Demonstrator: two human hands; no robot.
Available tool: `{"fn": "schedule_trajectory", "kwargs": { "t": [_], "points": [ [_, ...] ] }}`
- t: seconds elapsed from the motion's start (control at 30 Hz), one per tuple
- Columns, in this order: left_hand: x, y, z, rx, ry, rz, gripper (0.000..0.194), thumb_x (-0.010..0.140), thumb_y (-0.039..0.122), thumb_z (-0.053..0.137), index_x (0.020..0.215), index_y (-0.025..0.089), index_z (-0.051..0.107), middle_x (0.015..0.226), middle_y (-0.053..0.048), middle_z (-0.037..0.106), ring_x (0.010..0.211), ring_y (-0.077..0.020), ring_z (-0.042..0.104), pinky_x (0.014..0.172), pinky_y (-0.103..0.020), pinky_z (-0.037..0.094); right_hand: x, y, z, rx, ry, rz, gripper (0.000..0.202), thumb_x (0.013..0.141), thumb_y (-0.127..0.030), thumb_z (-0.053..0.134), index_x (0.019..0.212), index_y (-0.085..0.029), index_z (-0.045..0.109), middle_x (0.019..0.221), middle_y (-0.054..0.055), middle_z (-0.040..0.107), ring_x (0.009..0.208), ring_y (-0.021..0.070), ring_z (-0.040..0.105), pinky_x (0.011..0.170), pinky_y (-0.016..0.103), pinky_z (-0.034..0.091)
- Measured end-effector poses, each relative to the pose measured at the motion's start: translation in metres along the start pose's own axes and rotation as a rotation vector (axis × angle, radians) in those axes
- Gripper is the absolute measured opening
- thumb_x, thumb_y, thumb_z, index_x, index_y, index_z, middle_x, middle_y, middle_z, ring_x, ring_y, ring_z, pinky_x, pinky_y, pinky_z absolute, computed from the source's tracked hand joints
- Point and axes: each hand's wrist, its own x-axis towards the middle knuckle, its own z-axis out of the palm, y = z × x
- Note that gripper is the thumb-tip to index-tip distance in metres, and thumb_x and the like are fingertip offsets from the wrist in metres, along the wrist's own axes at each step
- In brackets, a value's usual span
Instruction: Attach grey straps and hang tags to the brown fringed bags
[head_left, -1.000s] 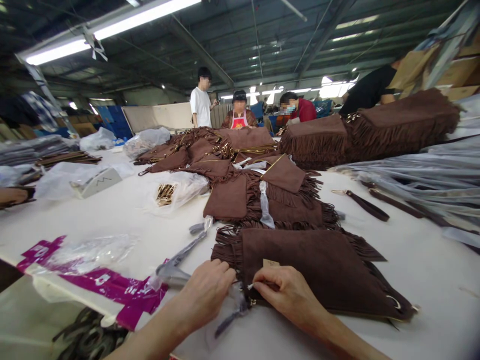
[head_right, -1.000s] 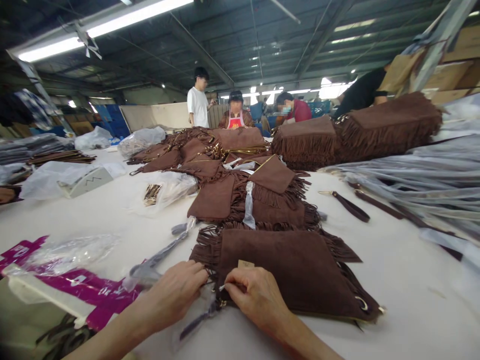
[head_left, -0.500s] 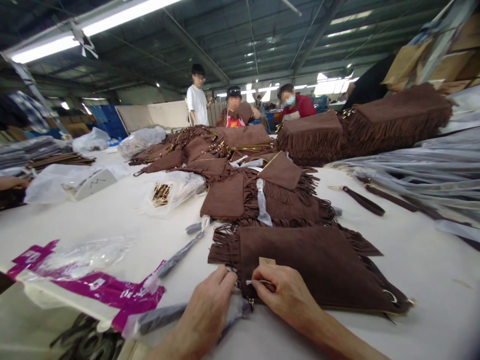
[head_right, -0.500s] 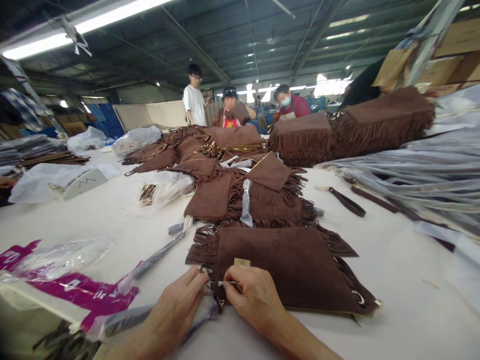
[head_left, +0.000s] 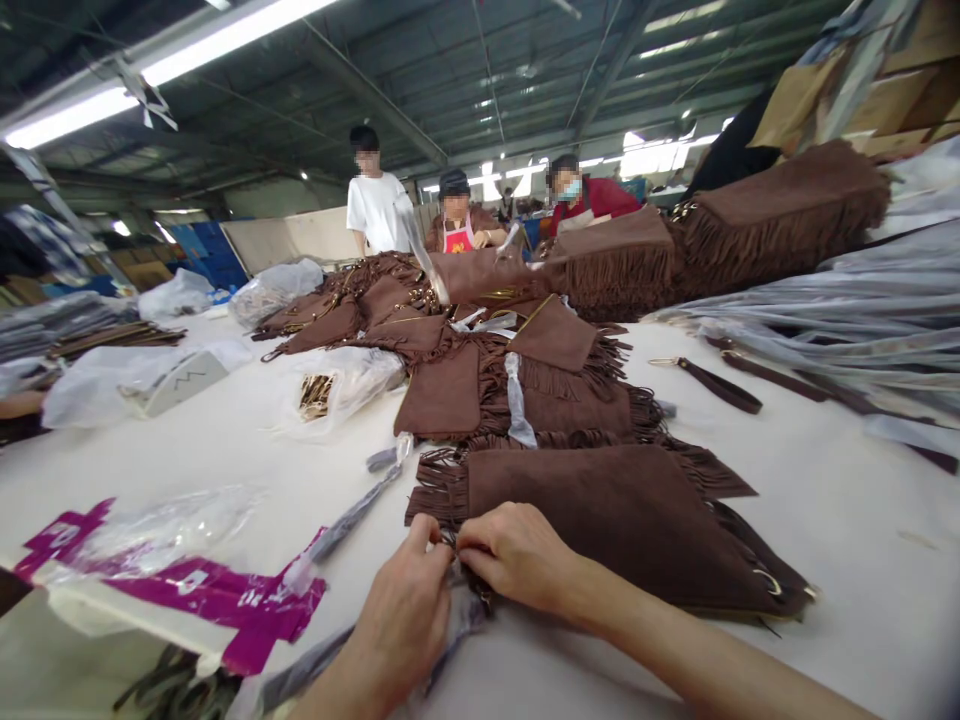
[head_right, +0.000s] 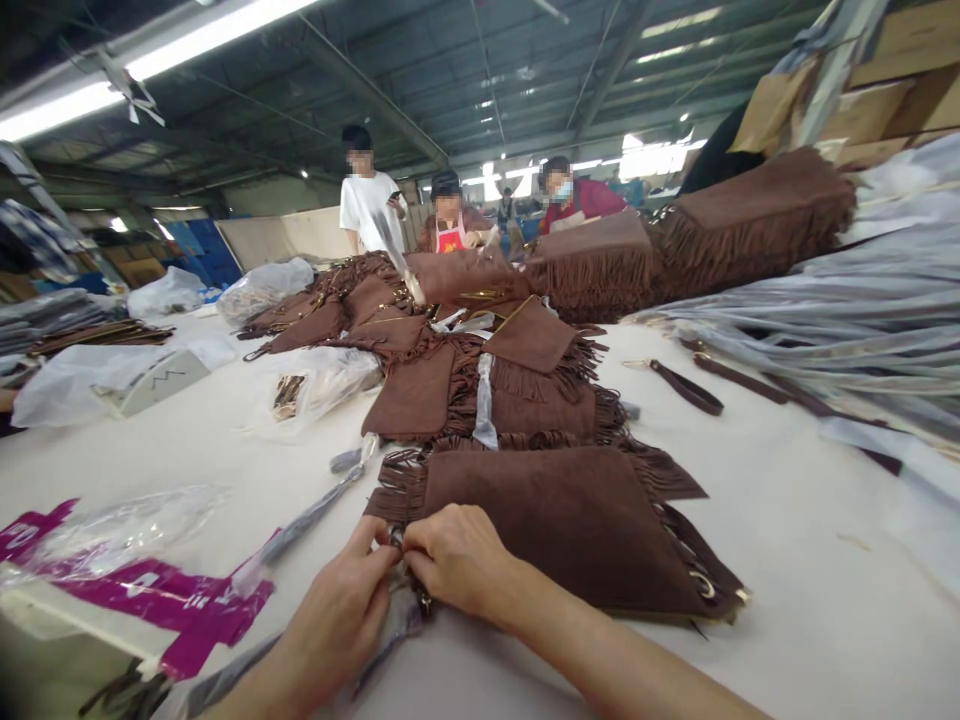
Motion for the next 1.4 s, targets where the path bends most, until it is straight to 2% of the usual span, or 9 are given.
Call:
{"fn": "schedule_trajectory", "kwargs": {
  "t": [0.07, 0.2, 0.37, 0.47, 0.63, 0.77, 0.97, 1.1, 1.4],
  "points": [
    [0.002, 0.002, -0.003, -0.032, -0.027, -0.036, 0.03, 0.075, -0.003, 0.04, 0.087, 0.018, 0.057, 0.105, -0.007, 0.052, 0.092, -0.0183, 0.059, 0.083, -0.032, 0.051, 0.006, 0.001, 0.001, -0.021, 0.003, 0.035, 0.015, 0.088, -0.023, 0.06, 0.082, -0.023, 0.073, 0.08, 0.003, 0.077, 0.072, 0.0198, 0.069, 0.056, 0.026, 0.031],
    [0.008, 0.006, -0.007, -0.089, -0.061, -0.113, 0.016, 0.078, 0.006, 0.05, 0.083, 0.019, 0.058, 0.101, -0.005, 0.055, 0.092, -0.0189, 0.058, 0.083, -0.031, 0.049, 0.005, 0.004, 0.006, -0.007, 0.059, 0.091, 0.018, 0.091, -0.02, 0.055, 0.084, -0.021, 0.071, 0.082, 0.003, 0.076, 0.073, 0.0189, 0.069, 0.057, 0.026, 0.032],
    [0.011, 0.008, -0.007, -0.085, -0.055, -0.165, 0.013, 0.08, 0.008, 0.05, 0.077, 0.019, 0.056, 0.093, -0.003, 0.057, 0.086, -0.0168, 0.059, 0.075, -0.027, 0.047, -0.004, 0.013, 0.008, 0.195, 0.17, 0.086, 0.011, 0.083, -0.017, 0.062, 0.079, -0.022, 0.07, 0.071, -0.002, 0.072, 0.065, 0.0149, 0.064, 0.059, 0.024, 0.035],
    [0.007, 0.006, -0.002, -0.077, -0.024, -0.16, 0.015, 0.082, 0.008, 0.047, 0.078, 0.019, 0.055, 0.094, -0.004, 0.058, 0.085, -0.0174, 0.059, 0.075, -0.029, 0.047, -0.006, 0.015, 0.009, 0.249, 0.187, 0.045, 0.012, 0.08, -0.015, 0.061, 0.075, -0.022, 0.07, 0.066, -0.003, 0.07, 0.06, 0.0137, 0.06, 0.057, 0.024, 0.033],
    [-0.002, 0.002, 0.011, -0.079, 0.106, -0.144, 0.018, 0.084, 0.008, 0.041, 0.078, 0.021, 0.053, 0.092, -0.005, 0.058, 0.083, -0.0185, 0.06, 0.074, -0.03, 0.049, -0.005, 0.014, 0.012, 0.259, 0.165, -0.059, 0.014, 0.077, -0.011, 0.062, 0.071, -0.022, 0.069, 0.069, -0.004, 0.07, 0.06, 0.0124, 0.059, 0.055, 0.024, 0.03],
    [-0.004, 0.001, 0.018, -0.082, 0.176, -0.133, 0.018, 0.083, 0.009, 0.041, 0.078, 0.022, 0.052, 0.092, -0.005, 0.058, 0.082, -0.0182, 0.061, 0.072, -0.03, 0.05, -0.004, 0.016, 0.014, 0.217, 0.143, -0.074, 0.011, 0.079, -0.014, 0.064, 0.073, -0.022, 0.069, 0.072, -0.003, 0.071, 0.064, 0.0129, 0.061, 0.055, 0.025, 0.03],
    [-0.006, 0.0, 0.021, -0.08, 0.197, -0.106, 0.02, 0.082, 0.007, 0.041, 0.08, 0.021, 0.054, 0.095, -0.006, 0.059, 0.08, -0.0186, 0.063, 0.07, -0.031, 0.052, 0.0, 0.011, 0.007, 0.088, 0.04, -0.108, 0.011, 0.081, -0.02, 0.067, 0.07, -0.02, 0.068, 0.074, -0.001, 0.072, 0.064, 0.0135, 0.06, 0.052, 0.028, 0.023],
    [-0.01, -0.001, 0.02, -0.052, 0.212, -0.07, 0.024, 0.08, 0.004, 0.041, 0.084, 0.022, 0.056, 0.096, -0.007, 0.059, 0.086, -0.0198, 0.063, 0.074, -0.032, 0.053, 0.002, 0.006, 0.003, 0.03, -0.013, -0.125, 0.014, 0.087, -0.023, 0.064, 0.074, -0.02, 0.069, 0.077, 0.001, 0.071, 0.066, 0.0142, 0.061, 0.052, 0.028, 0.024],
    [-0.016, -0.007, 0.026, -0.105, 0.217, -0.044, 0.028, 0.084, 0.004, 0.039, 0.09, 0.022, 0.06, 0.098, -0.007, 0.059, 0.093, -0.0197, 0.06, 0.08, -0.031, 0.053, 0.011, 0.009, 0.011, 0.059, -0.003, -0.222, 0.013, 0.087, -0.017, 0.059, 0.083, -0.024, 0.069, 0.079, -0.003, 0.07, 0.068, 0.0132, 0.061, 0.053, 0.028, 0.024]
  ]
}}
